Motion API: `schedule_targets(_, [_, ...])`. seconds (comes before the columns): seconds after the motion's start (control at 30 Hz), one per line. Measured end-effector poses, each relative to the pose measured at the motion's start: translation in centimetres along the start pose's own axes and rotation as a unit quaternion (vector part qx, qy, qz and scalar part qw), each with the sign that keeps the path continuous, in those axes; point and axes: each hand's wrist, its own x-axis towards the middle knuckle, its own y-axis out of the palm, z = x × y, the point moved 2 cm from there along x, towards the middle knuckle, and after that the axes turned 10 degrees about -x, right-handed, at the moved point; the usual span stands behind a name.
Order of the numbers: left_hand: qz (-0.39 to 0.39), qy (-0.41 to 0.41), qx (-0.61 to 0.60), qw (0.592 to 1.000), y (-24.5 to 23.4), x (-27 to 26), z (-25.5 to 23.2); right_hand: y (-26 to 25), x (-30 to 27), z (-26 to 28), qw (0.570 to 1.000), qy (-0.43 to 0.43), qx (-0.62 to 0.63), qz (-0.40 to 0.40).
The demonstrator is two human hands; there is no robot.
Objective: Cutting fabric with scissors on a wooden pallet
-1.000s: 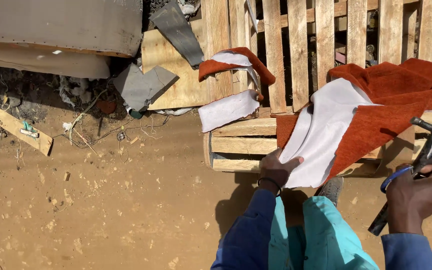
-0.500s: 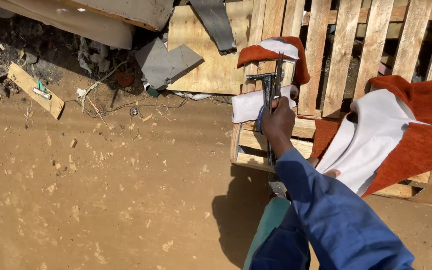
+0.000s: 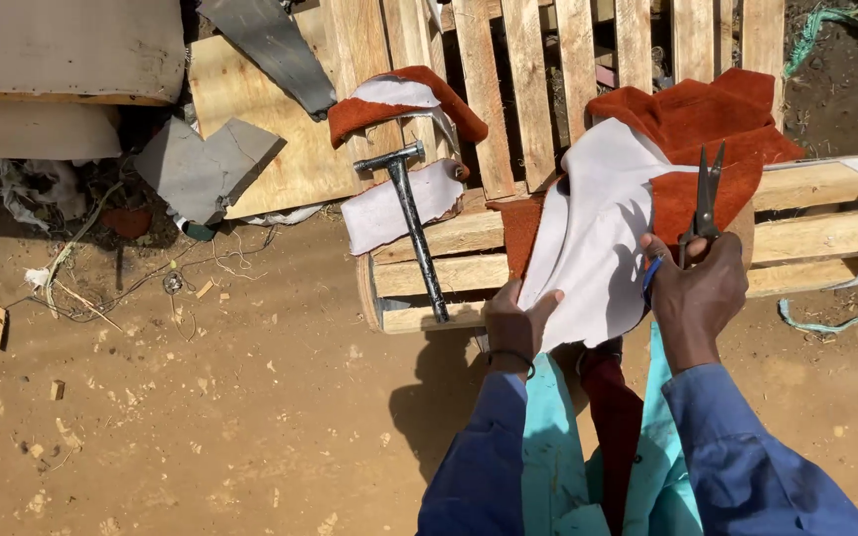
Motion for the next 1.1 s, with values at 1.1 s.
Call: schedule_targets(1.1, [0.092,-0.055,-0.056,0.993,3.9,-0.7,-4.0,-1.3,-6.2,-32.9,0.817,0.455,0.345,-0.084])
